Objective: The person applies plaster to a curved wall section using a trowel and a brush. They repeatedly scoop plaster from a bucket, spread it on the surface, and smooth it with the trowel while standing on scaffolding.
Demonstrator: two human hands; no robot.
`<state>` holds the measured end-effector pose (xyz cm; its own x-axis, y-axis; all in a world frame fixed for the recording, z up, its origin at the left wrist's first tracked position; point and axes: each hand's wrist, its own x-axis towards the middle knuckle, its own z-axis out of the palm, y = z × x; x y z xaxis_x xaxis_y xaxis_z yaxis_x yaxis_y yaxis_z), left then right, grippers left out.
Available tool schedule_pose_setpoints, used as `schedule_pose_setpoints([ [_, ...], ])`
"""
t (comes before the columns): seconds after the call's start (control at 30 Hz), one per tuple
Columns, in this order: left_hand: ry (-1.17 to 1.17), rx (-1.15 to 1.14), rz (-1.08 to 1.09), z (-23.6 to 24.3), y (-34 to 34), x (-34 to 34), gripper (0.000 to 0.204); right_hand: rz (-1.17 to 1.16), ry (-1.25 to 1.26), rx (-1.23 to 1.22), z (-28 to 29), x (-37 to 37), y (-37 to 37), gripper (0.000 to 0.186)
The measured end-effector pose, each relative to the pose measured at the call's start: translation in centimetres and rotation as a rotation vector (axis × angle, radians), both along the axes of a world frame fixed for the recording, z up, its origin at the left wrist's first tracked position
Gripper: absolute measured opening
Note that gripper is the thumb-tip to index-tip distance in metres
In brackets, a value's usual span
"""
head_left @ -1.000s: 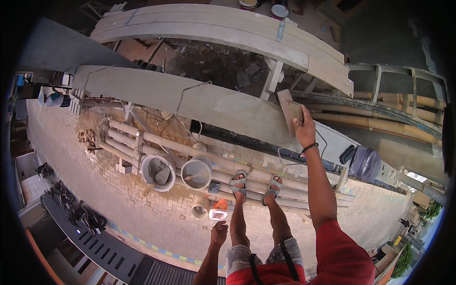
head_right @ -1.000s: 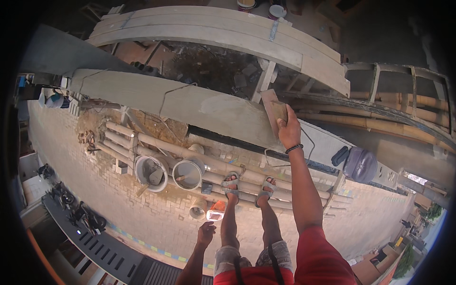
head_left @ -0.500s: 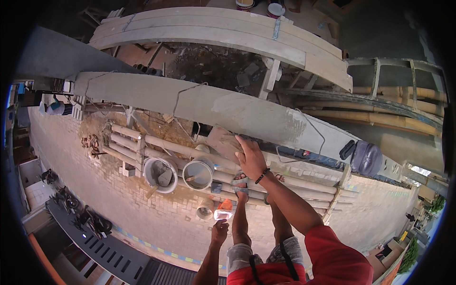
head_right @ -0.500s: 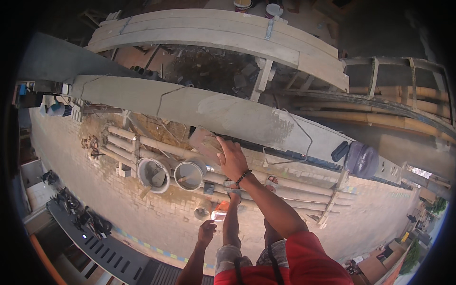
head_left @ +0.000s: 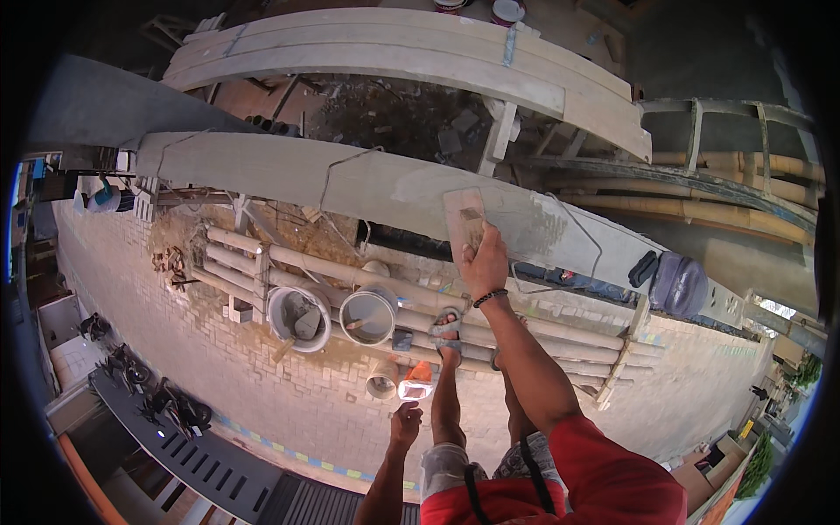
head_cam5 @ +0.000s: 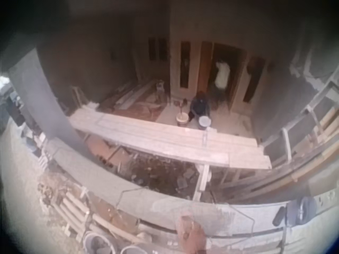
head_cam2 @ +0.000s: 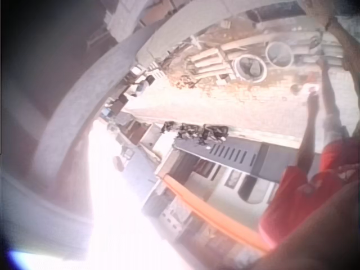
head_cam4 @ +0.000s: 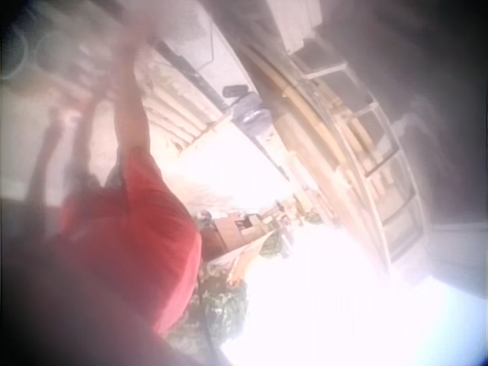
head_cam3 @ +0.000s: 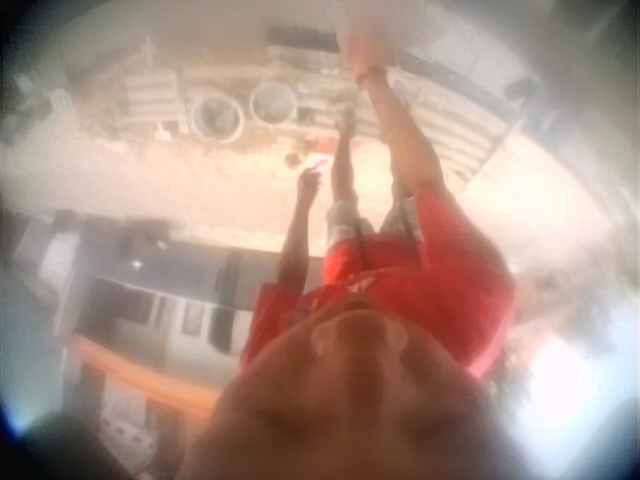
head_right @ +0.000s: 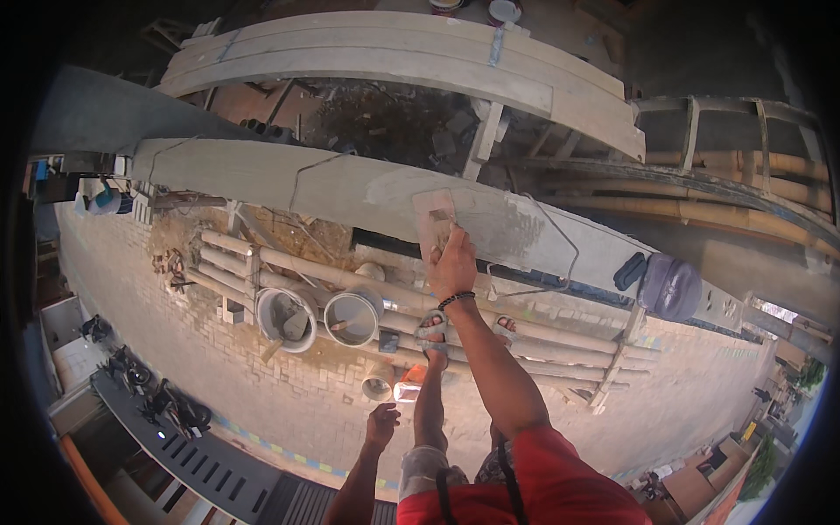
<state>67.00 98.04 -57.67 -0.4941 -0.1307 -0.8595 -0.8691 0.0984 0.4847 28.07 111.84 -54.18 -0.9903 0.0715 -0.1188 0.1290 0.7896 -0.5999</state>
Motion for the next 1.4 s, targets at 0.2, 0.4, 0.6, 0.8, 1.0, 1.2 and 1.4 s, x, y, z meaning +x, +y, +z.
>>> schedule_pose_setpoints([
  [0.2, -0.024, 0.006, 0.067, 1.9, -0.1, -2.5, 0.029, 0.045, 0.086, -0.238, 2.5, 3.5, -1.6, 0.049],
  [0.4, -0.020, 0.021, 0.079, 1.2, -0.5, -1.0, 0.028, -0.312, 0.078, -0.128, 1.9, -1.7, 8.2, 0.048],
  [0.6, -0.060, 0.001, 0.079, 0.7, -0.4, 0.5, 0.028, -0.156, 0.127, 0.021, -1.2, -1.9, -0.3, 0.051],
  [0.8, -0.063, 0.015, 0.091, 0.5, -0.4, -0.8, 0.027, 0.145, 0.002, -0.259, 0.6, -0.8, -8.7, 0.048],
  [1.0, -0.034, 0.059, 0.200, 1.3, -0.7, -0.5, 0.027, -0.367, -0.016, -0.467, 1.8, -0.4, 1.9, 0.036],
  [1.2, -0.111, 0.059, 0.213, -0.3, -0.3, 1.7, 0.029, -0.375, 0.044, -0.085, -1.5, -2.4, 5.9, 0.048],
  [1.4, -0.119, 0.036, 0.279, -0.8, 0.1, 3.0, 0.030, -0.127, -0.012, -0.131, -0.3, -4.8, -6.6, 0.051],
])
